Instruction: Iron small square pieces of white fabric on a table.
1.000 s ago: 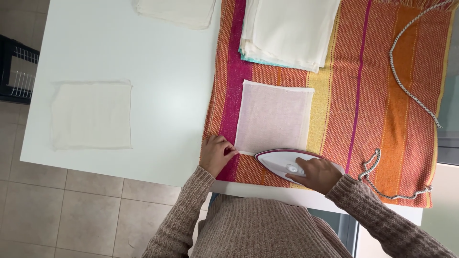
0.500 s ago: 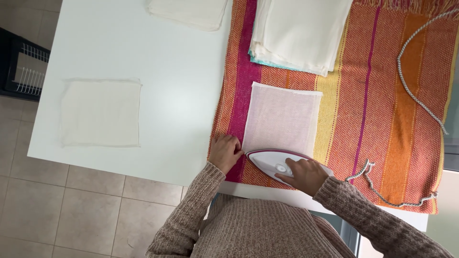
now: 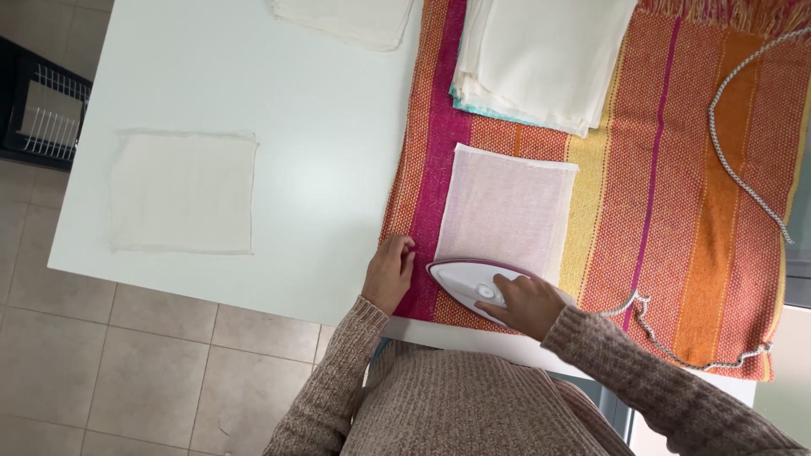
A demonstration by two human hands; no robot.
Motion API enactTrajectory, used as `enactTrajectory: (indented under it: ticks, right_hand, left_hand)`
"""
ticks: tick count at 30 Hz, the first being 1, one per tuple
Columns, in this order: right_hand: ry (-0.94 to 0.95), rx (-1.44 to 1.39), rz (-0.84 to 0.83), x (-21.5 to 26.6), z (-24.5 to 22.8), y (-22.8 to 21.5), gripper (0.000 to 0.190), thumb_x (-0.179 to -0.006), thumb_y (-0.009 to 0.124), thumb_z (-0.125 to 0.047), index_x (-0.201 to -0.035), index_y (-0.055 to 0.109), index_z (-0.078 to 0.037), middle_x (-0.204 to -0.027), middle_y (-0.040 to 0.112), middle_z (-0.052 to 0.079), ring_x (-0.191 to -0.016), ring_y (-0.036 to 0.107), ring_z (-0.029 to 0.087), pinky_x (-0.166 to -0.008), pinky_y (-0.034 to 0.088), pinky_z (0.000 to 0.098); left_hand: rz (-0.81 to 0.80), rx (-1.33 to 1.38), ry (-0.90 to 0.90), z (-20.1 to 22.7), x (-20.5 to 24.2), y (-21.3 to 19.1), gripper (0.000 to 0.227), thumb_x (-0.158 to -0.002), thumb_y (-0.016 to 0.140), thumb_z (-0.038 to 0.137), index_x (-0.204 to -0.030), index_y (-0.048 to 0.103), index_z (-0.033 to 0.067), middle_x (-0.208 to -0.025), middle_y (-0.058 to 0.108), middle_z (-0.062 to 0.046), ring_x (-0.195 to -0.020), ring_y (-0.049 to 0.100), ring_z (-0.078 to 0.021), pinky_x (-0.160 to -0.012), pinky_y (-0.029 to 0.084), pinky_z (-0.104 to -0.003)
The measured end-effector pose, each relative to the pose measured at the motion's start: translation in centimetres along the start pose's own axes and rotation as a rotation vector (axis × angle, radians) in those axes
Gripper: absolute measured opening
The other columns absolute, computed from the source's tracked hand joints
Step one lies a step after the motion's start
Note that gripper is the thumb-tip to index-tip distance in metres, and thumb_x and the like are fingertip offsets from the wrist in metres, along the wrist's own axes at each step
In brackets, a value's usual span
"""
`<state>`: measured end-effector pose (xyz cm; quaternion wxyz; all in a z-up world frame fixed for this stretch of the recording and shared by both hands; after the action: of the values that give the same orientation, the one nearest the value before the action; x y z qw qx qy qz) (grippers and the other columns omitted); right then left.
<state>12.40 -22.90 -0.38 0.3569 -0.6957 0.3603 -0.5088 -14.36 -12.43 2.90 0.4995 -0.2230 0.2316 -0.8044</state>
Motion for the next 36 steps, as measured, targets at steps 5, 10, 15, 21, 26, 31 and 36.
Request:
enactTrajectory:
  ticks: [5, 10, 15, 21, 26, 31, 36]
  right_hand:
    - [-0.008, 0.029, -0.013, -0.9, -0.5, 0.0, 0.059, -0.092, 0.050, -0.069, -0.108, 0.063, -0.013, -0.080, 0.071, 0.017, -0.082, 0.076, 0.038, -0.070, 0.063, 0.0444]
    - [0.029, 0.051, 0.006, -0.6, 0.0, 1.5, 0.063, -0.090, 0.051, -0.071, -0.111, 0.063, -0.013, -0.081, 0.070, 0.017, -0.083, 0.076, 0.038, -0.072, 0.063, 0.0464]
    - [0.120, -0.017, -0.035, 2.0, 1.5, -1.1, 0.059, -0.092, 0.052, -0.068, -0.107, 0.065, -0.013, -0.079, 0.072, 0.018, -0.082, 0.076, 0.036, -0.072, 0.064, 0.0438]
    - [0.234, -0.001, -0.048, 4.9, 5.1, -0.3, 0.063, -0.087, 0.054, -0.074, -0.112, 0.063, -0.017, -0.084, 0.073, 0.019, -0.088, 0.076, 0.041, -0.075, 0.063, 0.0503]
    - [0.317, -0.025, -0.072, 7.7, 9.3, 1.0, 0.063, -0.085, 0.053, -0.076, -0.115, 0.062, -0.020, -0.089, 0.074, 0.017, -0.092, 0.076, 0.039, -0.079, 0.063, 0.0479]
    - [0.499, -0.052, -0.115, 10.5, 11.8, -0.5, 0.063, -0.081, 0.054, -0.078, -0.115, 0.066, -0.026, -0.093, 0.077, 0.015, -0.096, 0.076, 0.038, -0.085, 0.062, 0.0467]
    - [0.525, -0.027, -0.109, 12.2, 14.3, 0.6, 0.059, -0.081, 0.055, -0.078, -0.113, 0.066, -0.030, -0.092, 0.077, 0.012, -0.096, 0.076, 0.036, -0.085, 0.063, 0.0446]
  left_hand:
    - [0.045, 0.043, 0.018, 0.3, 0.2, -0.6, 0.015, -0.099, 0.055, 0.004, -0.113, 0.053, 0.0092, -0.102, 0.062, -0.016, -0.100, 0.069, -0.0353, -0.081, 0.059, -0.044]
    - [0.086, 0.050, 0.016, 0.0, 0.8, -0.1, 0.013, -0.100, 0.054, 0.005, -0.111, 0.052, 0.0100, -0.103, 0.060, -0.015, -0.099, 0.068, -0.0362, -0.080, 0.059, -0.046]
    - [0.082, -0.059, 0.141, -1.4, 1.5, 3.0, 0.010, -0.099, 0.063, 0.024, -0.107, 0.062, 0.0170, -0.101, 0.060, -0.005, -0.101, 0.065, -0.0297, -0.082, 0.054, -0.043]
    - [0.159, -0.274, 0.165, -3.2, 0.9, 6.8, 0.019, -0.089, 0.074, 0.038, -0.097, 0.066, 0.0224, -0.098, 0.056, 0.000, -0.101, 0.060, -0.0277, -0.081, 0.049, -0.044]
    - [0.216, -0.293, 0.132, -3.6, 1.1, 7.4, 0.021, -0.085, 0.076, 0.039, -0.088, 0.062, 0.0231, -0.094, 0.056, 0.001, -0.097, 0.060, -0.0279, -0.080, 0.047, -0.045]
    - [0.207, -0.279, 0.163, -3.6, 1.3, 7.6, 0.016, -0.087, 0.074, 0.036, -0.090, 0.063, 0.0252, -0.093, 0.057, 0.003, -0.097, 0.059, -0.0271, -0.080, 0.046, -0.046]
    - [0.195, -0.283, 0.171, -2.8, 1.5, 6.9, 0.013, -0.090, 0.072, 0.037, -0.093, 0.064, 0.0275, -0.091, 0.057, 0.005, -0.095, 0.059, -0.0234, -0.081, 0.045, -0.042]
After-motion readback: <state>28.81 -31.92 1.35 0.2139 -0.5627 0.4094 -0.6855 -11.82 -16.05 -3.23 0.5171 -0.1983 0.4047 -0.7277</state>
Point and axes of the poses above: each hand's wrist, its own x-axis away from the middle knuckle, its own y-axis out of the palm, z = x × y, the point moved 3 cm from there along -x, towards the middle knuckle
